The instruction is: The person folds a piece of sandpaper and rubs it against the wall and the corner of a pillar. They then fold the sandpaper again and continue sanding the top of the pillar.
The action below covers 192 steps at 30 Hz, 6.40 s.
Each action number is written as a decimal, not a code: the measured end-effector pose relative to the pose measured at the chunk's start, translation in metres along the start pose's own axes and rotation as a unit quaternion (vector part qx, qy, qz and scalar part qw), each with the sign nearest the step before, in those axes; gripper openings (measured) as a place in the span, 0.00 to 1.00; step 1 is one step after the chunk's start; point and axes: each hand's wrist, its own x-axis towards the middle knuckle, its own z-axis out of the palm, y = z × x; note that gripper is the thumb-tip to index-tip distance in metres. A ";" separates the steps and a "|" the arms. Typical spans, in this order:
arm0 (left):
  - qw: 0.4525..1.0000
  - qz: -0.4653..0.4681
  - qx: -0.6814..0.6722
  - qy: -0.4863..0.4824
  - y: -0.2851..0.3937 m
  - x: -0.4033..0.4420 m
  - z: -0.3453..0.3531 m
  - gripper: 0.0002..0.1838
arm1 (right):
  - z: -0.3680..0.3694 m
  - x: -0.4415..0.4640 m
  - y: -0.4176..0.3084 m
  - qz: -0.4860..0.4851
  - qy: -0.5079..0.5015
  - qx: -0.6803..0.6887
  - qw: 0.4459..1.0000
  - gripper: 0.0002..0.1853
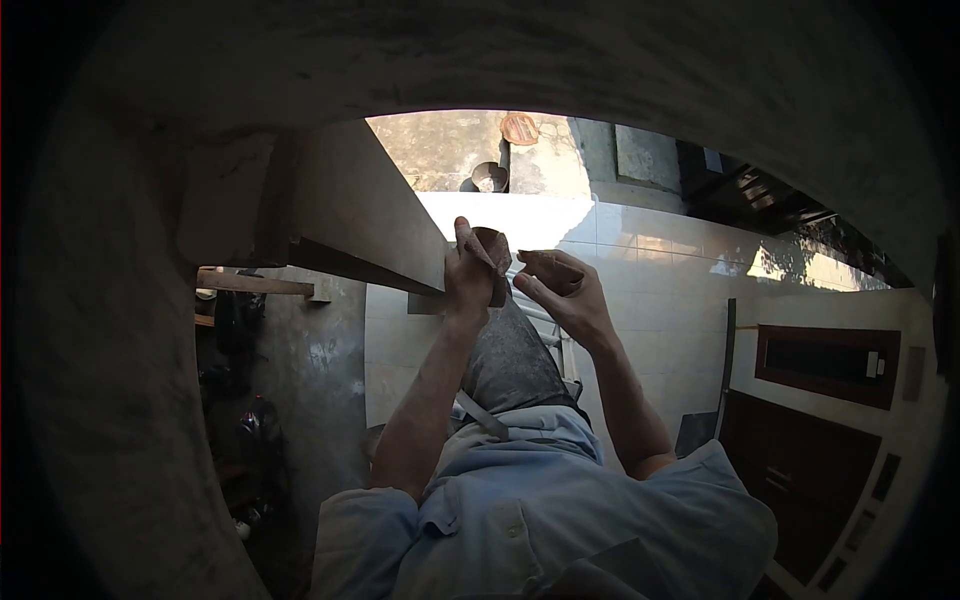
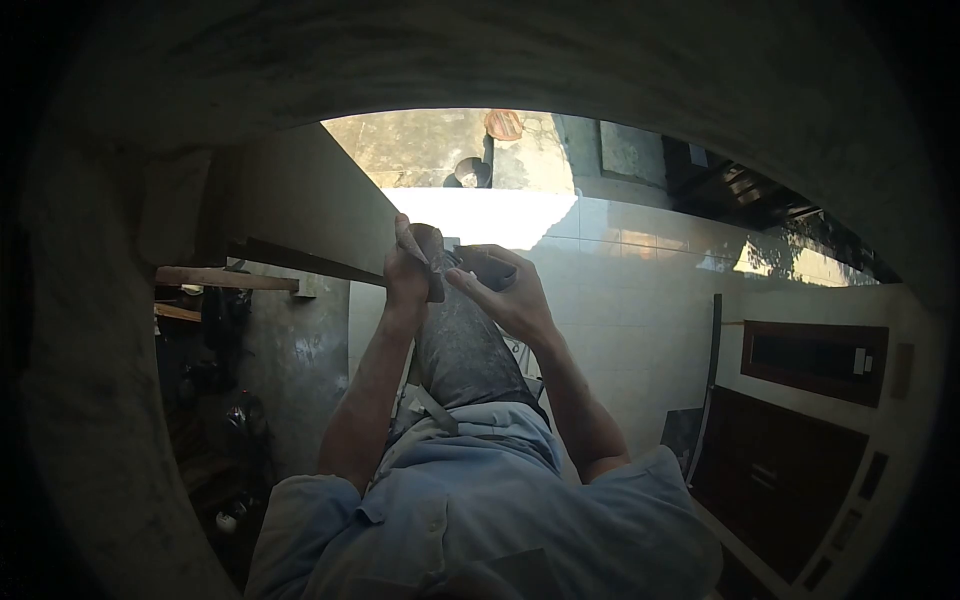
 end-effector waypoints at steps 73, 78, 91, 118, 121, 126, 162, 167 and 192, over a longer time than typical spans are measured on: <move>0.874 0.410 0.242 0.096 0.088 -0.076 0.010 0.18 | -0.005 -0.003 0.013 -0.177 0.177 -0.136 0.958 0.14; 0.739 0.585 0.271 0.196 0.144 -0.069 0.020 0.25 | -0.002 0.002 0.020 -0.225 0.161 -0.169 0.946 0.14; 0.568 0.644 0.376 0.348 0.166 -0.023 0.036 0.25 | -0.006 -0.009 0.016 -0.149 0.146 -0.097 0.973 0.15; 0.634 0.642 0.397 0.170 0.115 -0.071 0.002 0.32 | 0.049 0.021 -0.082 -0.269 0.289 -0.025 0.918 0.06; 0.713 0.617 0.314 0.106 0.089 -0.084 -0.023 0.30 | 0.089 0.044 -0.096 -0.286 0.268 0.068 0.917 0.08; 0.787 0.506 0.332 0.118 0.064 -0.115 -0.067 0.25 | 0.136 0.093 -0.106 -0.379 0.300 0.100 0.870 0.18; 0.846 0.345 0.395 0.097 0.029 -0.143 -0.146 0.19 | 0.174 0.118 -0.140 -0.322 0.269 0.256 0.871 0.07; 0.837 0.361 0.395 0.109 0.023 -0.141 -0.153 0.19 | 0.178 0.125 -0.121 -0.310 0.250 0.212 0.893 0.08; 0.849 0.334 0.394 0.116 0.019 -0.149 -0.158 0.20 | 0.189 0.124 -0.135 -0.327 0.229 0.195 0.896 0.07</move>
